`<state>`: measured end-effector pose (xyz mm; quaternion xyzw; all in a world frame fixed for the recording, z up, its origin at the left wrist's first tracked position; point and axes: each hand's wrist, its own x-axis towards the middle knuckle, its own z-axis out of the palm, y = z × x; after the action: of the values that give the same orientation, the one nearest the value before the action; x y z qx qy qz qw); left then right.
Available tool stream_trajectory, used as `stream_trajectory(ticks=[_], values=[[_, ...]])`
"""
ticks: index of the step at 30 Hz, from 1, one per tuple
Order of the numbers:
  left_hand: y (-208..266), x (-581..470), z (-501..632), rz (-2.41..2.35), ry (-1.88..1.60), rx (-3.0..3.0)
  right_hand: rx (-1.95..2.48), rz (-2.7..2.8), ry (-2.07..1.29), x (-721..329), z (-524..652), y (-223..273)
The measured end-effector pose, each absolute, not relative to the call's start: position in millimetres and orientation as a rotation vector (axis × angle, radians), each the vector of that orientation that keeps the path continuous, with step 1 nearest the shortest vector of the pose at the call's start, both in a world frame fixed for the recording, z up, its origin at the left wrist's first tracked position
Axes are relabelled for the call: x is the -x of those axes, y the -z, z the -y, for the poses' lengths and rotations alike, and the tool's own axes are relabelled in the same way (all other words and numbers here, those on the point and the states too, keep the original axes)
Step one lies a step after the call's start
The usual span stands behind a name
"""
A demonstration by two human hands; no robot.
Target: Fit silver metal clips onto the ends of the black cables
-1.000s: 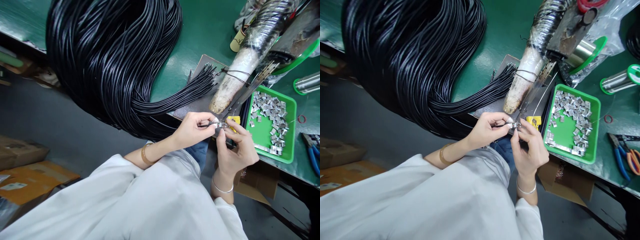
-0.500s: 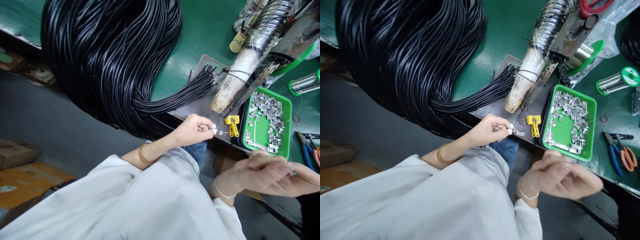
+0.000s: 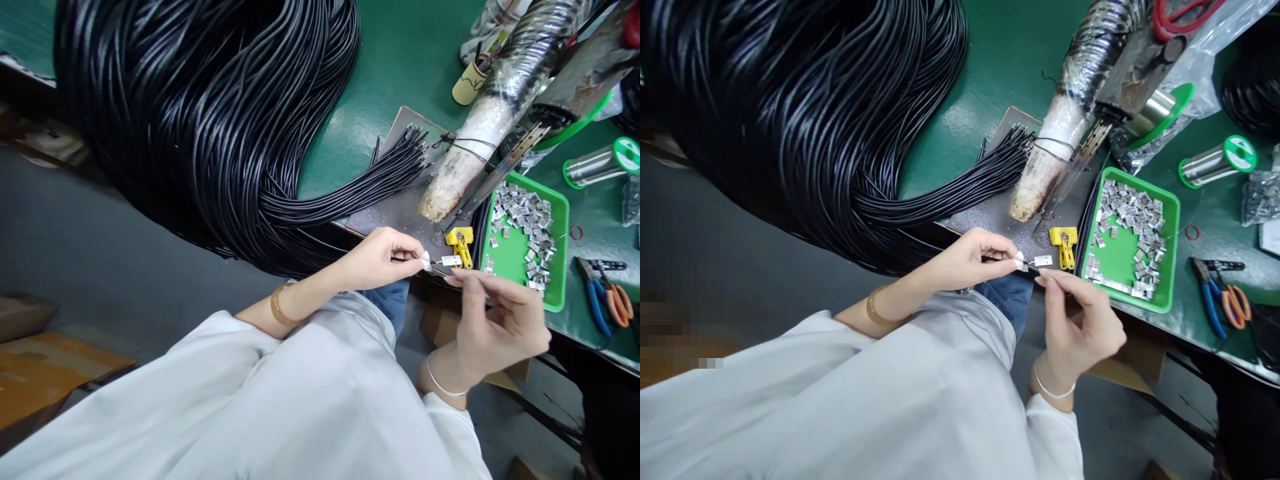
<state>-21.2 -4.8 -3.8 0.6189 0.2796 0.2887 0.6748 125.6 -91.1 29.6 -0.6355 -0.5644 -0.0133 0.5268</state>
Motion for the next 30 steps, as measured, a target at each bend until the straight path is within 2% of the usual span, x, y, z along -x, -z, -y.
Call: stream_trajectory(ticks=[5,11,16,22,30], values=[[1,18,12,-0.737,-0.74,-1.499,1.538,1.805,0.029,-130,89,-23],[1,23,7,-0.516,-0.5,-1.011,1.369,1.407,-0.121,-131,77,-8],[4,23,1,-0.516,-0.577,-0.955,1.372,1.241,0.056,-133,75,-9],[8,12,4,-0.609,-0.729,-1.014,1.504,1.321,-0.123,-130,74,-7],[3,7,2,-0.723,-0.824,-1.179,1.51,1.5,0.066,-131,71,1]])
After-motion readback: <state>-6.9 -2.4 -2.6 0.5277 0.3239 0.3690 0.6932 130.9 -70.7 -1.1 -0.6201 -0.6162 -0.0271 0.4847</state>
